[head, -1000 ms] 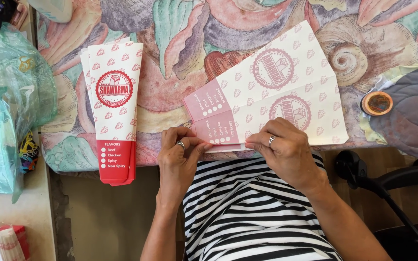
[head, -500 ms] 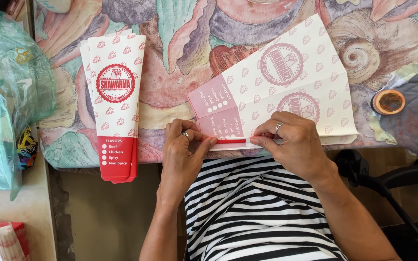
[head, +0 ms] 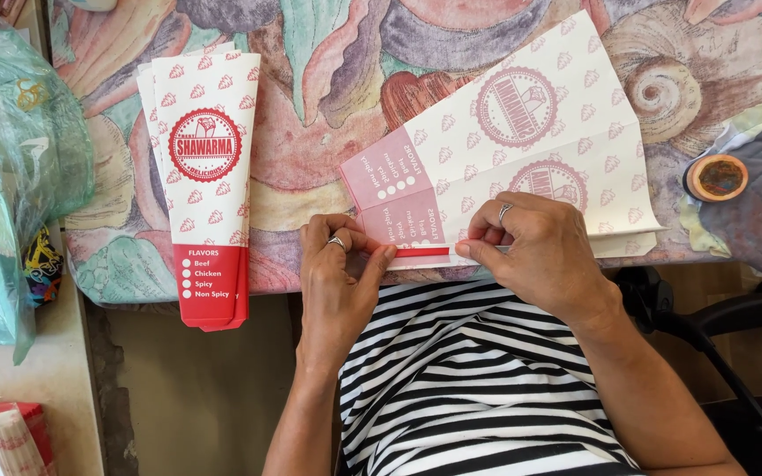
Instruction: Folding and taping paper shawarma sleeves to assemble food packaging.
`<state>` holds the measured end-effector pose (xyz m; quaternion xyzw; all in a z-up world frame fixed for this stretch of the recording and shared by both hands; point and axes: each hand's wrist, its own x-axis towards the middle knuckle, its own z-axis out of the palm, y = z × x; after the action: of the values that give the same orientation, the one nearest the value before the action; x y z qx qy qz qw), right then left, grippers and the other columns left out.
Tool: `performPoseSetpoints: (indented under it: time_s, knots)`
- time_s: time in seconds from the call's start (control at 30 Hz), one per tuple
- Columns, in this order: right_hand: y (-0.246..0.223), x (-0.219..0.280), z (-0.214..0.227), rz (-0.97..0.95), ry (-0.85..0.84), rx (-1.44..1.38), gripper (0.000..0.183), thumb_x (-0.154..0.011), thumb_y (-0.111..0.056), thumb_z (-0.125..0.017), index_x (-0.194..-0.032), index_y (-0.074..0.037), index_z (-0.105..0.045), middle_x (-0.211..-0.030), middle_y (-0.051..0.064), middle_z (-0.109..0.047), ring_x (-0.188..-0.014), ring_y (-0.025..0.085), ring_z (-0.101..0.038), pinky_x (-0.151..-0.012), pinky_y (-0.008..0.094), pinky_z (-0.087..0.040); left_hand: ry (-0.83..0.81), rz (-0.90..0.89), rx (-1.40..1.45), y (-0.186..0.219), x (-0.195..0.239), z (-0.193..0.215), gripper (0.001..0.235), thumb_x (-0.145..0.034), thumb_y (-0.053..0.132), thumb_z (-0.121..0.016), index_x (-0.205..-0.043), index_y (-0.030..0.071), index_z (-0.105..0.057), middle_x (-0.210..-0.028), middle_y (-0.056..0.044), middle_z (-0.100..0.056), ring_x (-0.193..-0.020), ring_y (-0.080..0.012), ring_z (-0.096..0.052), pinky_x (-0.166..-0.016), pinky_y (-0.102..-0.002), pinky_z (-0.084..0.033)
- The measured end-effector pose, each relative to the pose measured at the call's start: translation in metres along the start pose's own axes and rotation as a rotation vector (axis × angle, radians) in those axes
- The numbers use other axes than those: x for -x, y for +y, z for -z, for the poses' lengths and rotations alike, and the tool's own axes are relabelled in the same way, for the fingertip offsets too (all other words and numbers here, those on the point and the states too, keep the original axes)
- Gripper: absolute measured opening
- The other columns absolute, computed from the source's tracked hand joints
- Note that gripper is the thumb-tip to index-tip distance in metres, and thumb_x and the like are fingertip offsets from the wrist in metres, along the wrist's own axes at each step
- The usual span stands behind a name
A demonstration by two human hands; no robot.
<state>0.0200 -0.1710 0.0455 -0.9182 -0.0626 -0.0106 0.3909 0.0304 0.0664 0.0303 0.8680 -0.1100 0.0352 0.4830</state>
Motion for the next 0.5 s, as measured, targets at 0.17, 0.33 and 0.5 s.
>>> performPoseSetpoints:
  time_s: [0.17, 0.33, 0.5]
  knots:
    - [-0.005, 0.001, 0.002, 0.043, -0.002, 0.113, 0.016, -0.076, -0.007, -0.085, -0.074, -0.014, -0.071, -0.062, 0.002, -0.06, -0.064, 0.021, -0.066, -0.055, 0.032, -0.053, 0.173, -0.447, -0.259, -0.02, 0.019, -0.032, 0.012, -0.09, 0.014, -0.079, -0.1, 0.011, -0.073, -0.112, -0.008, -0.06, -0.104, -0.0299, -0.054, -0.094, -0.042, -0.048]
    - [-0.002, 0.003, 0.004, 0.105, 0.023, 0.237, 0.017, -0.08, -0.014, -0.086, -0.075, -0.016, -0.069, -0.064, -0.001, -0.057, -0.066, 0.019, -0.066, -0.058, 0.031, -0.053, 0.161, -0.763, -0.42, 0.003, 0.025, -0.044, 0.015, -0.096, -0.002, -0.067, -0.109, -0.004, -0.076, -0.104, -0.016, -0.071, -0.091, -0.0309, -0.066, -0.088, -0.044, -0.056]
    - [0.005, 0.027, 0.02, 0.33, 0.025, 0.6, 0.027, -0.091, -0.034, -0.08, -0.093, -0.013, -0.064, -0.09, 0.003, -0.061, -0.083, 0.022, -0.056, -0.07, 0.034, -0.048, -0.137, -0.71, -0.716, 0.009, 0.041, -0.027, 0.04, -0.103, -0.011, -0.038, -0.141, -0.012, -0.05, -0.132, -0.026, -0.059, -0.125, -0.0373, -0.06, -0.112, -0.052, -0.052]
